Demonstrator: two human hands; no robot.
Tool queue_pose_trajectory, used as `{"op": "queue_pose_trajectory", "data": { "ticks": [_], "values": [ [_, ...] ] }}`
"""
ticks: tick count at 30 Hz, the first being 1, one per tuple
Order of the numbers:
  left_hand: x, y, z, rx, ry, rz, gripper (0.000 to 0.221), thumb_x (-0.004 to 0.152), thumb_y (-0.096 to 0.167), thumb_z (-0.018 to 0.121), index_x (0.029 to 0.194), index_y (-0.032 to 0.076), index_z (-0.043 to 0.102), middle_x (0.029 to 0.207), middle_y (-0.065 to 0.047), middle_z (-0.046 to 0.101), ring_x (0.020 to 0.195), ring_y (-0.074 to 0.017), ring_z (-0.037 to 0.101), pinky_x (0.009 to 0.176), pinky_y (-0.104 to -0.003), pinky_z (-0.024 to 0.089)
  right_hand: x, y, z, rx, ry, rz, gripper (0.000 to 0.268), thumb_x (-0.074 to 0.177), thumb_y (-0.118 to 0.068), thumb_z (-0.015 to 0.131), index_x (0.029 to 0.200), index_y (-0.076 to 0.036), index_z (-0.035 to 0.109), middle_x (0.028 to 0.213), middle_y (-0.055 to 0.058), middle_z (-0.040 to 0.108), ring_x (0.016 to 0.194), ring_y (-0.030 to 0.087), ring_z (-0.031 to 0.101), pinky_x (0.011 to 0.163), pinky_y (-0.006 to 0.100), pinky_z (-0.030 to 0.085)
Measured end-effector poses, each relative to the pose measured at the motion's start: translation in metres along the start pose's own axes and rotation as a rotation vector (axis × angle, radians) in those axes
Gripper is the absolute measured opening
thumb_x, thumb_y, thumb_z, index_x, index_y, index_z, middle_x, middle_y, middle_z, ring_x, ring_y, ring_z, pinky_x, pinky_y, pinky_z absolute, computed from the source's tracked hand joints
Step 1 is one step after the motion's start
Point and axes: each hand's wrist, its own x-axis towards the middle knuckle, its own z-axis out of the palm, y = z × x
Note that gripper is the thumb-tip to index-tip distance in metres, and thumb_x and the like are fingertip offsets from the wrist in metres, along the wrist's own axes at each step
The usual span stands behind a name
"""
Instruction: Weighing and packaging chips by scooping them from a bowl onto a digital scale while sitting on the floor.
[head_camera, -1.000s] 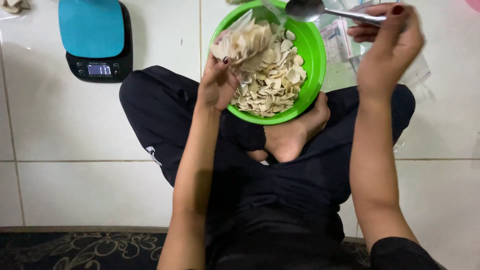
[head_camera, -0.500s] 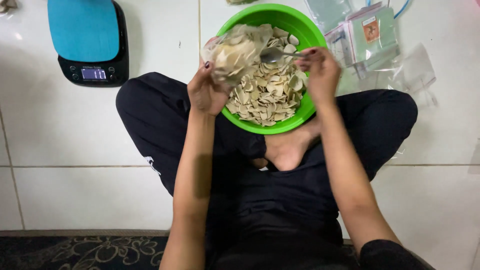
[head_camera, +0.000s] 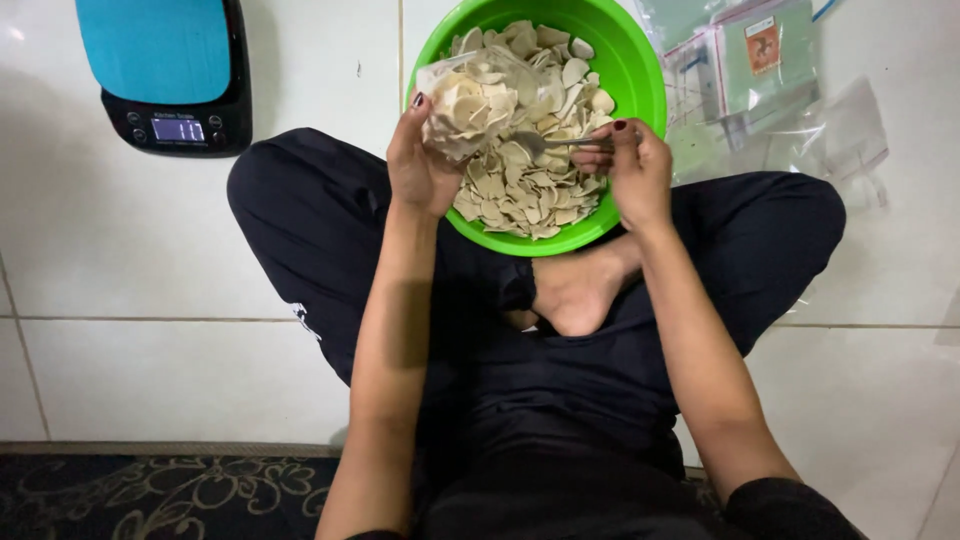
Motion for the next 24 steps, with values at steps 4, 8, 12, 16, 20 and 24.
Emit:
{"op": "queue_pose_trajectory", "data": {
  "ticks": [4, 8, 12, 16, 20, 24],
  "values": [
    [0.001, -0.001, -0.002, 0.017, -0.022, -0.008, 0.061, 0.088, 0.03, 0.073, 0.139, 0.004, 0.05, 0.127, -0.018, 0.062, 0.115, -0.0354, 0.063, 0.093, -0.047, 0.059, -0.004, -0.004, 0.003, 0.06, -0.006, 0.067, 0.044, 0.105, -0.047, 0.051, 0.102, -0.003, 0.06, 0.085, 0.012, 0.069, 0.077, 0.024, 0.078, 0.067, 0.029, 0.064],
    [0.004, -0.009, -0.008, -0.015, -0.071, 0.007, 0.059, 0.092, 0.025, 0.07, 0.142, 0.003, 0.047, 0.131, -0.019, 0.061, 0.12, -0.0353, 0.062, 0.1, -0.046, 0.056, -0.003, -0.002, 0.006, 0.011, -0.026, 0.09, 0.038, 0.106, -0.041, 0.05, 0.1, -0.004, 0.061, 0.089, 0.011, 0.071, 0.078, 0.021, 0.077, 0.071, 0.028, 0.066],
    [0.003, -0.007, -0.007, -0.026, -0.105, 0.028, 0.052, 0.094, 0.024, 0.07, 0.138, 0.003, 0.051, 0.129, -0.017, 0.063, 0.119, -0.0333, 0.063, 0.102, -0.044, 0.054, -0.003, -0.005, 0.004, 0.005, -0.068, 0.089, 0.042, 0.106, -0.043, 0.05, 0.1, -0.002, 0.06, 0.088, 0.011, 0.07, 0.076, 0.021, 0.077, 0.069, 0.028, 0.068],
    [0.005, -0.006, -0.008, 0.032, -0.048, 0.027, 0.061, 0.088, 0.028, 0.072, 0.14, 0.004, 0.05, 0.129, -0.017, 0.061, 0.117, -0.0342, 0.062, 0.097, -0.045, 0.056, -0.005, -0.012, -0.009, -0.04, -0.152, 0.096, 0.028, 0.113, -0.02, 0.041, 0.106, 0.001, 0.058, 0.095, 0.017, 0.072, 0.082, 0.025, 0.078, 0.073, 0.029, 0.068],
    [0.004, -0.007, -0.006, 0.021, 0.091, -0.048, 0.078, 0.079, 0.026, 0.075, 0.147, 0.006, 0.042, 0.129, -0.019, 0.059, 0.116, -0.0369, 0.061, 0.094, -0.047, 0.057, -0.01, -0.012, -0.005, 0.017, -0.16, 0.178, 0.036, 0.109, -0.034, 0.045, 0.102, 0.0, 0.058, 0.089, 0.019, 0.072, 0.079, 0.027, 0.079, 0.069, 0.03, 0.067],
    [0.003, -0.005, -0.005, 0.033, 0.066, -0.051, 0.075, 0.08, 0.027, 0.076, 0.145, 0.008, 0.044, 0.133, -0.021, 0.056, 0.117, -0.0379, 0.06, 0.092, -0.047, 0.058, -0.008, -0.008, -0.009, 0.113, -0.092, 0.275, 0.035, 0.109, -0.035, 0.049, 0.102, -0.002, 0.06, 0.083, 0.018, 0.071, 0.078, 0.028, 0.079, 0.068, 0.031, 0.068]
  ]
}}
